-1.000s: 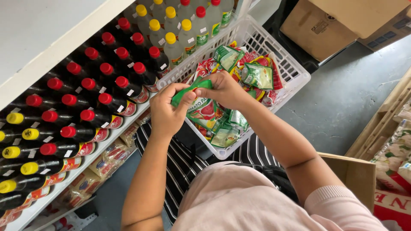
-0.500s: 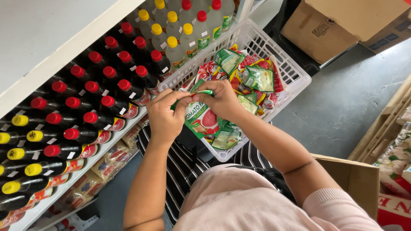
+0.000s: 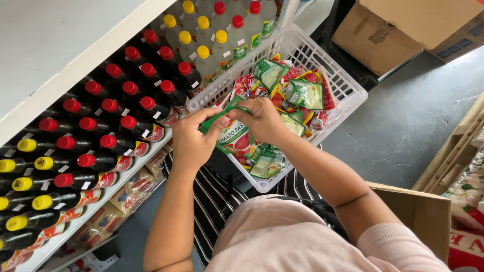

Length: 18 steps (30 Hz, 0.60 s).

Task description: Organize pouches of tomato paste, pineapple tidbits, and soy sauce on a white pantry shelf.

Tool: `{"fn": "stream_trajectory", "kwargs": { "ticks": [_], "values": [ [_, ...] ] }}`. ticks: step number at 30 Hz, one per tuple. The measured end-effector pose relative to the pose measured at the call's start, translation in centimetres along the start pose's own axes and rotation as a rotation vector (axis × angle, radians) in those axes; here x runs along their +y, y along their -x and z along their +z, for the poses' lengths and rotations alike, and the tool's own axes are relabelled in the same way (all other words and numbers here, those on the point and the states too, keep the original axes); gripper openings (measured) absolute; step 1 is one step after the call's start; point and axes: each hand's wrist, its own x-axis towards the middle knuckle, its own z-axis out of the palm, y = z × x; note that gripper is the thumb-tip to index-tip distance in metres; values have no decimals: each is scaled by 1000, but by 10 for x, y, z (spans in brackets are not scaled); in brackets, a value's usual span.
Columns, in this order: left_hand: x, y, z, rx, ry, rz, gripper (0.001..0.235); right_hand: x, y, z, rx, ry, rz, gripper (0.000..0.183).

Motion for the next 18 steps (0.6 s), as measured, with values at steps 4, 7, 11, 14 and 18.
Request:
{"fn": "stream_trajectory", "kwargs": {
  "ticks": [4,7,11,14,18],
  "values": [
    [6,-1,1,6,-66,-59,26,-10,2,4,39,18,117,22],
    [5,0,-1,-7,-68,-93,21,10,2,0,-34,-161,67,26],
    [2,-3,-6,-53,-12,-31,15,-6,4,-7,-191,-133,204,34],
    [-1,-3,-6,-75,15,9,14,-12,7,-6,-224,-91,327,36],
    [-1,-3,-5,-60,27,80,12,-18,7,-6,-211,-80,315,31]
  ]
}}
